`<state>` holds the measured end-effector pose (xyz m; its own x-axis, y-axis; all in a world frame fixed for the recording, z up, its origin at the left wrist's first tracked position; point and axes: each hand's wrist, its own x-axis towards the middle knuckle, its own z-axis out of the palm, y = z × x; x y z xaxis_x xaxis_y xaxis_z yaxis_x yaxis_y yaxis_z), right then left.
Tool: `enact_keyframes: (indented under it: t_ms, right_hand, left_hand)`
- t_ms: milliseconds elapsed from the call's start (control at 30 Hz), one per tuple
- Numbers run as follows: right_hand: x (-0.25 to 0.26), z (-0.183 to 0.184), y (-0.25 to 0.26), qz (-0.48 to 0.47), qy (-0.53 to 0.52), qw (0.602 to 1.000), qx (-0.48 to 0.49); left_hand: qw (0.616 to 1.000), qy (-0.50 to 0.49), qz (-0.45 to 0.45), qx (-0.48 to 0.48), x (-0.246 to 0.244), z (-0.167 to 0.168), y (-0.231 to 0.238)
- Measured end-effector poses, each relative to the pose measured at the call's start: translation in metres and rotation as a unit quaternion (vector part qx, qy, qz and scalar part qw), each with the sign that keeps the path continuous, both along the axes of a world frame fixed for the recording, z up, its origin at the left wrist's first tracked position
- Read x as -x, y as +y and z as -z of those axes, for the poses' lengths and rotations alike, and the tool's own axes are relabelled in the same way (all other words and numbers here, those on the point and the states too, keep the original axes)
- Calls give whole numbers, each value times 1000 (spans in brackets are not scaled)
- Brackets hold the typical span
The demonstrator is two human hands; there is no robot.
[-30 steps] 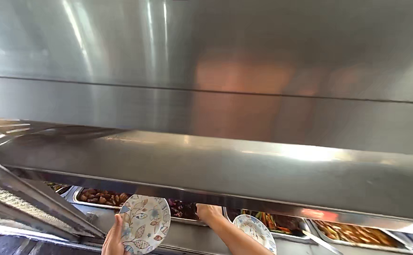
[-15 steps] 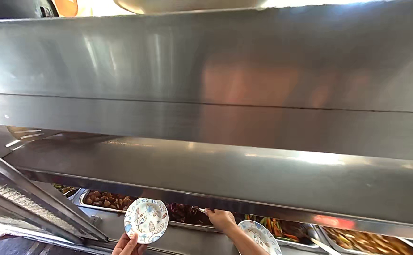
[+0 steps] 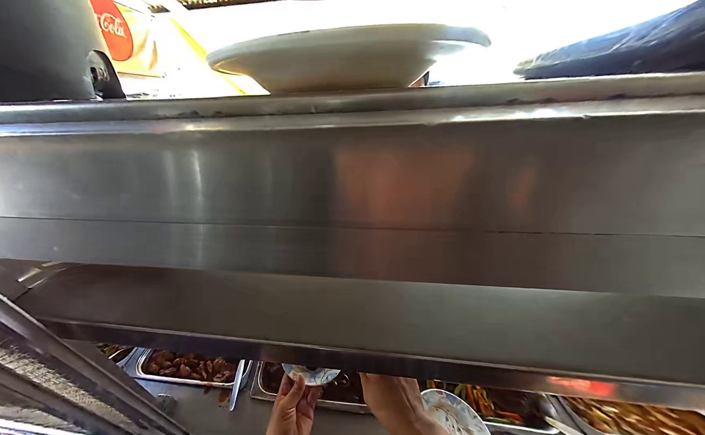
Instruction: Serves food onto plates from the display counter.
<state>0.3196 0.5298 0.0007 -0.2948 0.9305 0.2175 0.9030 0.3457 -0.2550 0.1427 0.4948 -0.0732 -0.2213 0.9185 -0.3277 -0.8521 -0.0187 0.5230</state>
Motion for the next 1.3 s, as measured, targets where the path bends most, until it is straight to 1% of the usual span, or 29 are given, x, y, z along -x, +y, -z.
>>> enact_keyframes:
  t_ms: [33,67,100,133,200,267,333,400,500,567,633,700,767,900,1033,1100,1167,1200,1300]
  right_hand:
    - [-2,6,-1,-5,-9,995,-98]
    - [-4,5,-1,-7,-16,989,-145]
    - [-7,-2,-4,-4,-22,989,-146]
    - [-10,-14,-6,5,-21,994,-108]
    - [-20,-38,-5,43,9,998,33]
    - [-33,-44,6,67,15,989,129]
    - [-42,-39,20,67,-16,981,183]
    - [-44,-29,28,57,-77,967,237]
    - [-30,-9,28,29,-178,944,276]
    - [-13,9,29,24,-218,926,308]
    - [3,23,38,36,-194,915,351]
    - [10,39,54,39,-138,913,381]
    - [6,53,63,36,-83,918,385]
    - [-15,52,58,40,-13,931,362]
    - [-34,86,68,41,69,931,357]
    - [-34,89,70,36,88,937,336]
    - [-31,84,67,38,83,943,320]
    - [-29,77,64,39,60,946,316]
    - [-20,49,52,25,-54,955,290]
  left_hand:
    - [1000,-11,1,-4,0,0,-1]
    - [1000,-21,2,-5,1,1,-3]
    - [1000,-28,3,-7,3,2,-5]
    - [999,-32,4,-10,6,3,-8]
    - [999,-29,8,-19,12,7,-14]
    - [999,-23,9,-23,19,11,-18]
    - [999,-22,3,-32,26,14,-23]
    - [998,-29,-9,-48,35,15,-29]
    - [997,-27,-30,-65,48,12,-39]
    - [996,-25,-42,-73,55,12,-46]
    - [996,-18,-52,-74,59,12,-51]
    - [995,-19,-71,-63,60,11,-54]
    - [995,-15,-80,-57,60,10,-59]
    - [995,18,-72,-61,67,18,-71]
    - [997,21,-73,-32,65,26,-79]
    - [996,19,-75,-32,63,27,-77]
    - [996,16,-78,-33,62,29,-74]
    - [996,15,-79,-33,62,30,-73]
    - [996,12,-80,-31,60,28,-69]
